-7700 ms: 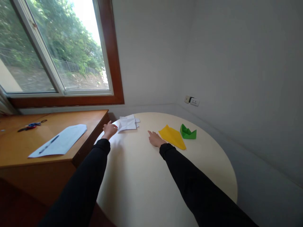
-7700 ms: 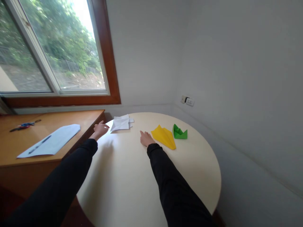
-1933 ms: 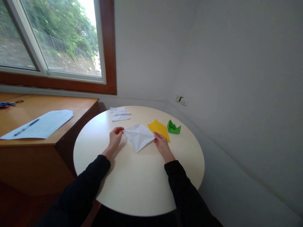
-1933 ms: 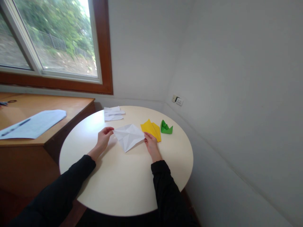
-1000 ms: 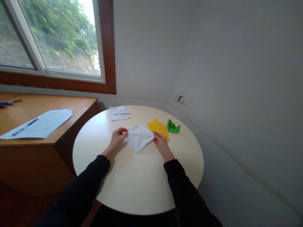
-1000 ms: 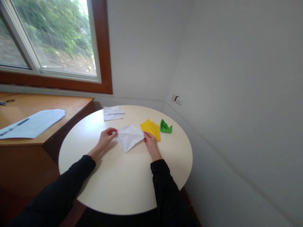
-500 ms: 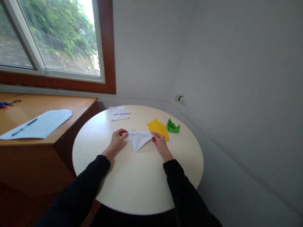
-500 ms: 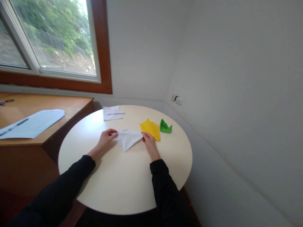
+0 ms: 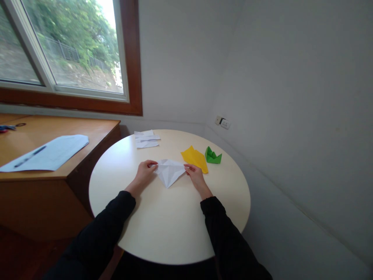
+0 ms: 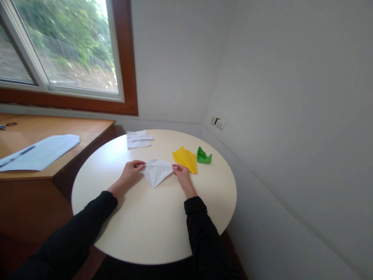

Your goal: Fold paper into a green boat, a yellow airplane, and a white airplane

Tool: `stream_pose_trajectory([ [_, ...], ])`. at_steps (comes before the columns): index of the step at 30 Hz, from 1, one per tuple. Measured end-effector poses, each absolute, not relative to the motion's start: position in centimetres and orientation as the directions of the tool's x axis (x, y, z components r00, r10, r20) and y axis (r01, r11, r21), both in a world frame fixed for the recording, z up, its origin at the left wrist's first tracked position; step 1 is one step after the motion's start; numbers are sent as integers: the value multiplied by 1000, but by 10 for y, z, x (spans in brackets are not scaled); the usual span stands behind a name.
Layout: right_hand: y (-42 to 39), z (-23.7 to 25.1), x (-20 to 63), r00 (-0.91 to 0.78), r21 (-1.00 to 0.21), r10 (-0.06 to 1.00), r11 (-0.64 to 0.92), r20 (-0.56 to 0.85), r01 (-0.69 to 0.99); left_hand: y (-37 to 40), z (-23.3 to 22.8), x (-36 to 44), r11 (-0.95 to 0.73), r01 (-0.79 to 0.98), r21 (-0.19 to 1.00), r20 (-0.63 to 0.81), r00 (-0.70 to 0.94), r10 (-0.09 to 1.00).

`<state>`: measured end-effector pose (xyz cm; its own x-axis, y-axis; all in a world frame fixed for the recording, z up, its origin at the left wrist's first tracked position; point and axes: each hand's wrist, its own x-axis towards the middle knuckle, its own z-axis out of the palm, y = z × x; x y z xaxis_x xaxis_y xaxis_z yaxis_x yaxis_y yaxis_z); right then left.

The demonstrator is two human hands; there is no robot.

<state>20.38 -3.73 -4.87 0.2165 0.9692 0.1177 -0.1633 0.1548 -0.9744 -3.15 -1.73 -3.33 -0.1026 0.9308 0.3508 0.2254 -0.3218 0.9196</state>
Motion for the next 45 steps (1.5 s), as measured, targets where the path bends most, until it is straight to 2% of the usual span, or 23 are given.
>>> stream_pose_trajectory([
  [14,-41,-45,202,203,-984,966,172,158,-54,-19,-33,-32,-372,310,875,407,-54,912],
  [28,-37,-50,205,195,-985,965,175,173,8,-21,-31,-33,-316,405,858,368,-56,928],
  [45,-38,-49,205,174,-981,966,186,193,58,-18,-33,-34,-338,393,855,385,-46,922],
])
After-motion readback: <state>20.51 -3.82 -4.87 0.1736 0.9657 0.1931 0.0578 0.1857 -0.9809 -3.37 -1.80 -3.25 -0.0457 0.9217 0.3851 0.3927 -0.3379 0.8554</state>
